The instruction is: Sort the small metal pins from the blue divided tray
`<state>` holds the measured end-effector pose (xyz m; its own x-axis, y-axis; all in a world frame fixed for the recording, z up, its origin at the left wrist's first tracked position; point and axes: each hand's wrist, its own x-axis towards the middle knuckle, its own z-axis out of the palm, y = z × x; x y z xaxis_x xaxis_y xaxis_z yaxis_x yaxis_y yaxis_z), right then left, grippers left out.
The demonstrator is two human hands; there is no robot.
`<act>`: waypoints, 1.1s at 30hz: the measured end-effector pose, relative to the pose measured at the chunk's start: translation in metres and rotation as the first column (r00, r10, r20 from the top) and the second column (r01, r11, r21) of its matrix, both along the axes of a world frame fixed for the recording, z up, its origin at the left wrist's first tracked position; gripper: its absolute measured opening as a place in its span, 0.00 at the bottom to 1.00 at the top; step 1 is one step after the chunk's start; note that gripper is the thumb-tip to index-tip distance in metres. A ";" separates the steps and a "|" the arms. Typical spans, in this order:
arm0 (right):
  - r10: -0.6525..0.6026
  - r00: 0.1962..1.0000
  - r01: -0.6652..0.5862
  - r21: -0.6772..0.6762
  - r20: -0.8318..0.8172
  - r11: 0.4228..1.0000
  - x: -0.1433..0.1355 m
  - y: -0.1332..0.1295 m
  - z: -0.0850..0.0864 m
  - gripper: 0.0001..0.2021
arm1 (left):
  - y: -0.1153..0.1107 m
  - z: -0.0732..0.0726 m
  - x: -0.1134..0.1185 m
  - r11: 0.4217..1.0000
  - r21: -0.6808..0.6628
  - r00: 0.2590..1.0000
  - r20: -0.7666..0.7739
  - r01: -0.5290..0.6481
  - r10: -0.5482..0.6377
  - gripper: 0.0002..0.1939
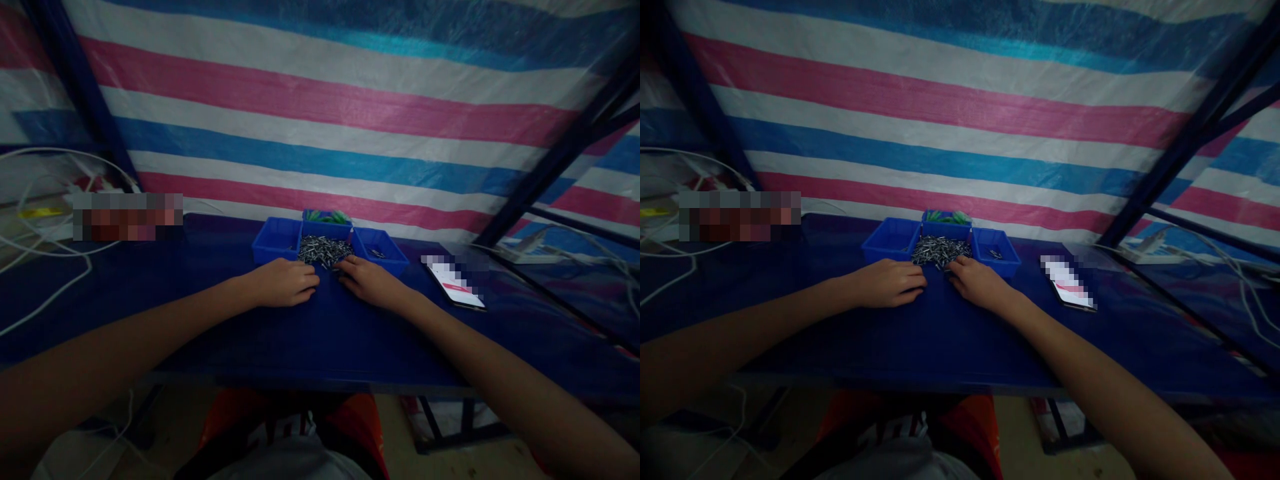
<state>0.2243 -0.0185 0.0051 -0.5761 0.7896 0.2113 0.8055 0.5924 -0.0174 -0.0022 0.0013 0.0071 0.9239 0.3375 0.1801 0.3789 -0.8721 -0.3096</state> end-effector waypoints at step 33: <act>0.281 0.946 -0.288 -0.016 -0.161 0.958 -0.012 -0.019 0.010 0.09 | -0.009 -0.004 0.006 0.997 -0.037 0.979 0.189 -0.065 0.070 0.14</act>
